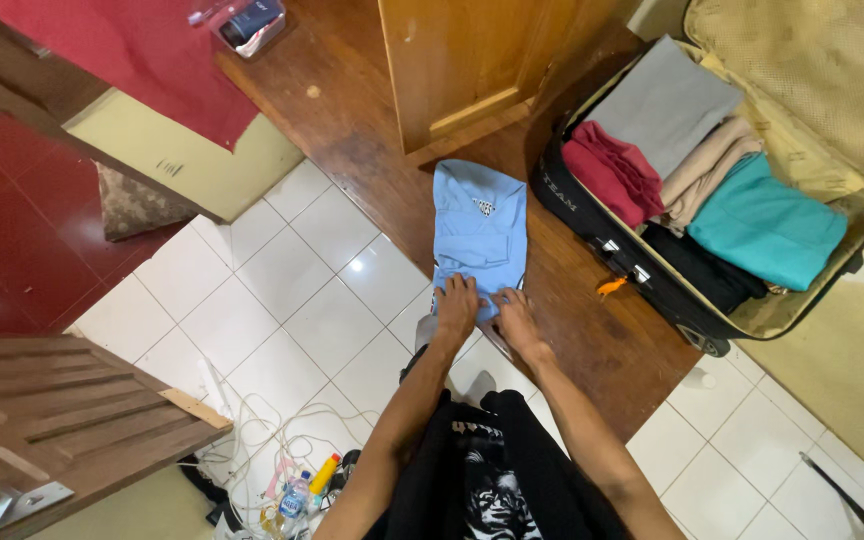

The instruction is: The person folds several shirts and places them into an open suitcase. They retrieve shirts from a wooden wardrobe, fold them on a wooden bench, and arrange them neatly inside the suitcase.

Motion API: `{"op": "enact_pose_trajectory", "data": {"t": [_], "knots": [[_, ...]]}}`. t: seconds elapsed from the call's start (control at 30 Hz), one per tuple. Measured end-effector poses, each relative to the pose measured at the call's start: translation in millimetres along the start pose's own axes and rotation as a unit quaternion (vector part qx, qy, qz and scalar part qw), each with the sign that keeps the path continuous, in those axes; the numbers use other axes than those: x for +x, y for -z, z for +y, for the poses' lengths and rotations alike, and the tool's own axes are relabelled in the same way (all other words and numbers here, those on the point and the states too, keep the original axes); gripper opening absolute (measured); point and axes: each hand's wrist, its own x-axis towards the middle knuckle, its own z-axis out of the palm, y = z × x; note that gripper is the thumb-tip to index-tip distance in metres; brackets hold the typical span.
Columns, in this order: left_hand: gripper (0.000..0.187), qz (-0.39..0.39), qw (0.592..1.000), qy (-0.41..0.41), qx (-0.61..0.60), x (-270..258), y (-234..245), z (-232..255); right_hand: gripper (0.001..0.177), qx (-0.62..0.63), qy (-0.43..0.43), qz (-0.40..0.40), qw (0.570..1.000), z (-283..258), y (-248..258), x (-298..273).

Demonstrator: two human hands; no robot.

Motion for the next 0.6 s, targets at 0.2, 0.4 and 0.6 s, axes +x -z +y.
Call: {"op": "enact_pose_trajectory", "data": {"t": [0.2,0.4,0.6], "knots": [[0.038,0.174,0.974,-0.145,-0.015,-21.4,-19.3,-0.5,0.048,0.113,-0.033,-0.125,0.985,27.6,22.9,41.5],[0.032,0.029,0.989,-0.144,-0.033,26.0,-13.8,-19.2,0.043,0.059,-0.028,-0.002,0.998,7.7,27.3,46.3],[0.043,0.016,0.997,-0.072,-0.014,60.7,-6.1,-19.5,0.064,0.001,0.032,0.069,0.997,-11.5,22.8,27.1]]}}
